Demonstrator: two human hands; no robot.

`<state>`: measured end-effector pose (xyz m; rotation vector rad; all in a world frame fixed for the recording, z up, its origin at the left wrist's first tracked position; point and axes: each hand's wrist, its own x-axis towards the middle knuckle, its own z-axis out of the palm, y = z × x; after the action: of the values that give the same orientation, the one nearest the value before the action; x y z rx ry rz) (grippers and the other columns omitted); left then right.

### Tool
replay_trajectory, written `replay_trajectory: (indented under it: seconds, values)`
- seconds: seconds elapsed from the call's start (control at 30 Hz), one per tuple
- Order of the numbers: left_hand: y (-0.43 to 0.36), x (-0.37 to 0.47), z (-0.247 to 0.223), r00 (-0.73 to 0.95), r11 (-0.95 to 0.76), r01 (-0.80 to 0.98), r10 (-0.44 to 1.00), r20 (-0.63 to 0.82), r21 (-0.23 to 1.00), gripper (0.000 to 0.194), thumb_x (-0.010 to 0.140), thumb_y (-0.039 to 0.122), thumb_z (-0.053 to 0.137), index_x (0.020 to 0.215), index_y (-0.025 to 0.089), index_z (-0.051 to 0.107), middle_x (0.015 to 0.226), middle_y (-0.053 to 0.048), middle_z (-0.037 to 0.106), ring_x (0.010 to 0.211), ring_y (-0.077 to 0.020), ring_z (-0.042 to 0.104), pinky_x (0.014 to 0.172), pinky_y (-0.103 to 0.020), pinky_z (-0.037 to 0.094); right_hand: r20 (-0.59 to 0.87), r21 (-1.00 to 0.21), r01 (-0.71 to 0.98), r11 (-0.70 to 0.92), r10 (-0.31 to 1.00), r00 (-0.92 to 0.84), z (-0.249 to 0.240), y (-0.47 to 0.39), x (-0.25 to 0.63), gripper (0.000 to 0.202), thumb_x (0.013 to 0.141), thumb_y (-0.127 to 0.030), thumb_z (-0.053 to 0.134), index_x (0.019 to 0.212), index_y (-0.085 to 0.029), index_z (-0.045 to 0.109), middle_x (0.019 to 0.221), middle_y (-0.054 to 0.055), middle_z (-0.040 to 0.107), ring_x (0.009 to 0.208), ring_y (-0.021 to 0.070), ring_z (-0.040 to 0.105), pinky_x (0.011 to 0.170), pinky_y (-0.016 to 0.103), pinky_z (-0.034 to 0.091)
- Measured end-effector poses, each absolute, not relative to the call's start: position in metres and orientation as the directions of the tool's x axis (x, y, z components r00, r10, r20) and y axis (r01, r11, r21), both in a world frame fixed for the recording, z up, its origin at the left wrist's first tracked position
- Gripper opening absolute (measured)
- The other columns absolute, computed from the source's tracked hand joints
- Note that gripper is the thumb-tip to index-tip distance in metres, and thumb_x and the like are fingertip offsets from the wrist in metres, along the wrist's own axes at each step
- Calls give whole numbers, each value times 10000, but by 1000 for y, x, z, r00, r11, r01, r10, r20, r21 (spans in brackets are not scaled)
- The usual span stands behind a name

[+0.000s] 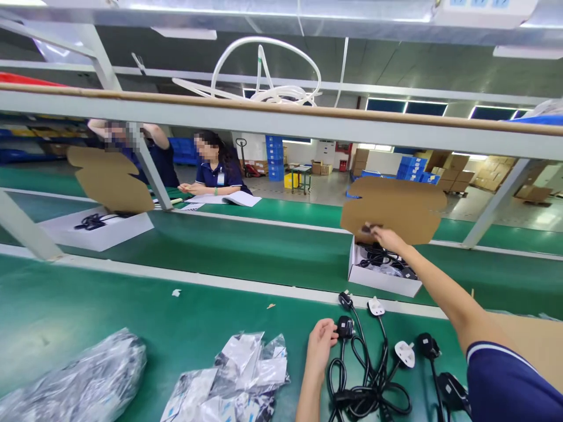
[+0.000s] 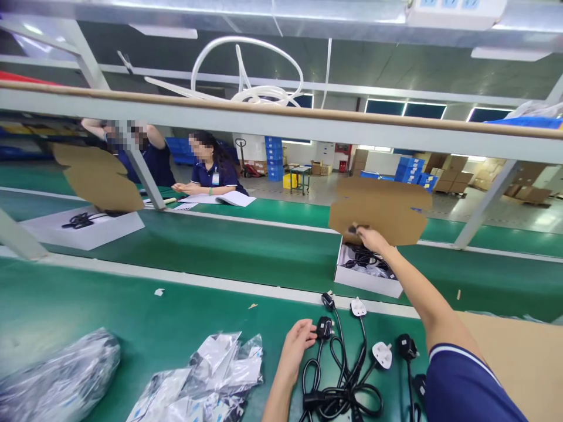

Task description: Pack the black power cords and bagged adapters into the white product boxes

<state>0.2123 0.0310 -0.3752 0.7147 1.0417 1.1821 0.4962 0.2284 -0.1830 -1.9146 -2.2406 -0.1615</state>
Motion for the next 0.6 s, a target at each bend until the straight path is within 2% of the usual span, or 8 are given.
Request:
replay_trajectory:
  seconds: [0.07, 0.13, 0.23, 0.33, 0.43, 0.5, 0.6]
  values:
    - [31, 215, -377, 9, 256, -408, 961, -276, 876, 532, 621, 595, 773, 884, 144, 670, 843, -78, 677, 687, -134, 604, 664, -254, 468, 136, -27, 992, 124, 984, -119, -200, 230, 518, 352, 913, -162, 439, 1231, -152, 590, 1210, 118, 652, 1121, 216, 602, 962, 292, 434]
    - [32, 217, -379, -14, 249, -416, 960, -280, 875, 542, 606, 604, 779, 873, 144, 673, 826, -74, 674, 670, -131, 605, 649, -251, 470, 120, -11, 997, 72, 990, -71, -215, 232, 531, 409, 934, -168, 389, 1312, -129, 541, 1298, 146, 598, 1183, 215, 568, 997, 306, 414]
    - [34, 218, -384, -4, 244, -395, 964, -267, 886, 551, 606, 614, 781, 873, 142, 682, 834, -80, 673, 682, -139, 617, 661, -256, 484, 92, 14, 1000, 26, 995, -27, -233, 240, 538, 463, 987, -257, 302, 1397, -119, 469, 1402, 172, 504, 1264, 227, 505, 1043, 348, 381]
    - [35, 217, -387, 19, 250, -383, 965, -263, 889, 556, 612, 623, 778, 880, 146, 682, 846, -79, 670, 694, -142, 621, 673, -257, 491, -3, 41, 999, 19, 1000, -19, -242, 251, 540, 503, 1005, -408, 278, 1336, -149, 556, 1355, 166, 551, 1248, 249, 523, 1040, 387, 385]
    - [34, 216, -386, 27, 271, -381, 959, -282, 884, 583, 585, 634, 791, 882, 144, 682, 842, -77, 666, 695, -140, 615, 674, -258, 497, -73, 80, 997, -4, 997, 10, -244, 258, 544, 542, 977, -509, 339, 1224, -140, 651, 1266, 198, 605, 1213, 305, 546, 1037, 468, 376]
    - [33, 216, -384, 24, 271, -379, 959, -283, 885, 597, 564, 635, 803, 879, 142, 686, 839, -77, 667, 696, -141, 613, 679, -260, 502, -81, 103, 995, -14, 996, 23, -242, 256, 548, 538, 958, -521, 388, 1181, -122, 674, 1247, 220, 608, 1212, 331, 541, 1042, 506, 358]
    - [30, 218, -380, 21, 261, -377, 962, -273, 889, 586, 566, 620, 810, 883, 141, 690, 848, -81, 677, 706, -144, 622, 694, -265, 512, -28, 119, 993, -2, 1000, 5, -236, 235, 554, 531, 976, -483, 365, 1201, -96, 652, 1308, 239, 557, 1269, 337, 482, 1066, 517, 324]
